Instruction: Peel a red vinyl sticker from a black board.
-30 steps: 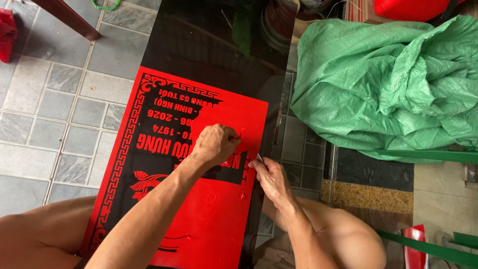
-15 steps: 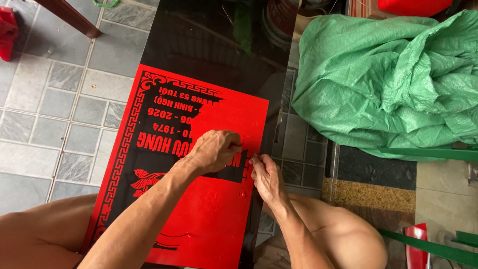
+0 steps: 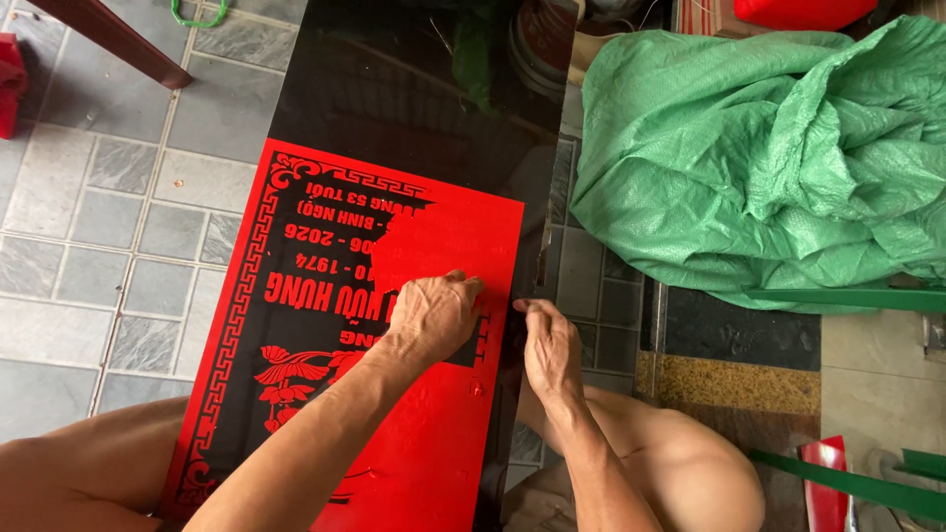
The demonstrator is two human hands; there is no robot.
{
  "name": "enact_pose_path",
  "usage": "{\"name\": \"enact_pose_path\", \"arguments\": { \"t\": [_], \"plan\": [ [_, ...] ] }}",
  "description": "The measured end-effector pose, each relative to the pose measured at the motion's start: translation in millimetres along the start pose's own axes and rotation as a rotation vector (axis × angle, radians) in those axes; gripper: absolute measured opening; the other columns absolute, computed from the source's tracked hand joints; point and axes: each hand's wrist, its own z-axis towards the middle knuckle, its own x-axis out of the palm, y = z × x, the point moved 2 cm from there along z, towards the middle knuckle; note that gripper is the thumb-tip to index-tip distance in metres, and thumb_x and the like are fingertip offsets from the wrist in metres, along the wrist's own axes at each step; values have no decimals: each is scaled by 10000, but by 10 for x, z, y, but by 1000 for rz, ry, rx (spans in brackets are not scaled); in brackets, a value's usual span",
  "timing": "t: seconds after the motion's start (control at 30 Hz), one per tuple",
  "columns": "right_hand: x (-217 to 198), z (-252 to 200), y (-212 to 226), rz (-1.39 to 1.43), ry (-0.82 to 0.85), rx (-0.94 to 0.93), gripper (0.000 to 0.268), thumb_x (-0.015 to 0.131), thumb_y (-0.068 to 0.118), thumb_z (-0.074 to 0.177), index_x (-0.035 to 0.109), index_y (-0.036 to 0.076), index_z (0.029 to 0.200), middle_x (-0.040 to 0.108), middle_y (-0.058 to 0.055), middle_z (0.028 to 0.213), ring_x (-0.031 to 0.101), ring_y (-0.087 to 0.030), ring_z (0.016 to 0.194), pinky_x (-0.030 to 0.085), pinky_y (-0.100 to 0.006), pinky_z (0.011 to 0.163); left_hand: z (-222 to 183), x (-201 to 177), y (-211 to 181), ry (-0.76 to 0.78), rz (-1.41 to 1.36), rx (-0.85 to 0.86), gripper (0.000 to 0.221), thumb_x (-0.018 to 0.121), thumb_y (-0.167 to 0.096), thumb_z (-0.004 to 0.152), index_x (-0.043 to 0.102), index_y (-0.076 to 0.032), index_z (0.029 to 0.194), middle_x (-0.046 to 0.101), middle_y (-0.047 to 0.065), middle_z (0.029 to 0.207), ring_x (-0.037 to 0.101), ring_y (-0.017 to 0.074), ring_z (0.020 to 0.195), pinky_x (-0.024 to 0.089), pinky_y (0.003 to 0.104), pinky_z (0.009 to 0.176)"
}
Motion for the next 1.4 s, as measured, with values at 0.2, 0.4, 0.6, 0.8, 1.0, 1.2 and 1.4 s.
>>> {"name": "enact_pose_path", "arguments": {
  "t": [0.2, 0.4, 0.6, 0.8, 1.0, 1.2, 1.4],
  "plan": [
    [68, -58, 137, -124, -4, 14, 203, 605, 194, 987, 738, 83, 1093, 646, -23, 660, 558, -116, 535, 443, -294, 473, -23, 4, 20, -131, 0, 14, 202, 631, -238, 966, 747, -78, 1014, 744, 80, 956, 730, 277, 720, 604, 417, 613],
    [142, -32, 114, -18, -71, -120, 118, 733, 159, 936, 772, 53, 971, 754, -24, 782, 651, -94, 629, 536, -252, 545, 0, 16, 42, -163, -28, -5, 196, 628, -221, 964, 759, -76, 964, 746, 75, 927, 734, 263, 711, 601, 399, 589],
    [176, -37, 165, 69, -141, -257, 114, 747, 153, 936, 790, 50, 959, 761, -45, 826, 681, -97, 707, 561, -250, 627, 1, 25, 80, -141, -84, -81, 215, 649, -254, 956, 776, -82, 972, 761, 73, 933, 740, 256, 701, 606, 394, 605],
    [181, -85, 261, -96, -91, -125, 130, 741, 186, 918, 769, 62, 943, 749, -37, 747, 670, -118, 619, 555, -278, 562, 8, 25, 94, -127, -115, -87, 209, 650, -247, 954, 779, -87, 987, 764, 74, 930, 745, 253, 709, 611, 398, 612],
    [179, 2, 309, -142, -73, -194, 162, 755, 225, 901, 803, 71, 921, 773, -42, 737, 684, -123, 590, 536, -280, 542, -2, 37, 104, -95, -115, -91, 212, 647, -246, 957, 771, -81, 1005, 762, 82, 932, 754, 248, 733, 619, 391, 624],
    [207, 29, 352, -284, -46, -180, 166, 752, 254, 898, 815, 101, 909, 775, -43, 734, 679, -137, 552, 520, -304, 519, -36, 12, 131, -108, -126, -95, 217, 644, -258, 956, 772, -85, 984, 759, 77, 936, 749, 256, 751, 609, 410, 619],
    [183, 40, 275, -254, -51, -234, 120, 766, 210, 897, 803, 96, 900, 761, -26, 731, 631, -120, 528, 491, -302, 482, -90, 45, 164, -125, -167, -121, 216, 658, -272, 947, 767, -96, 1008, 754, 68, 969, 746, 263, 755, 605, 411, 636]
  ]
}}
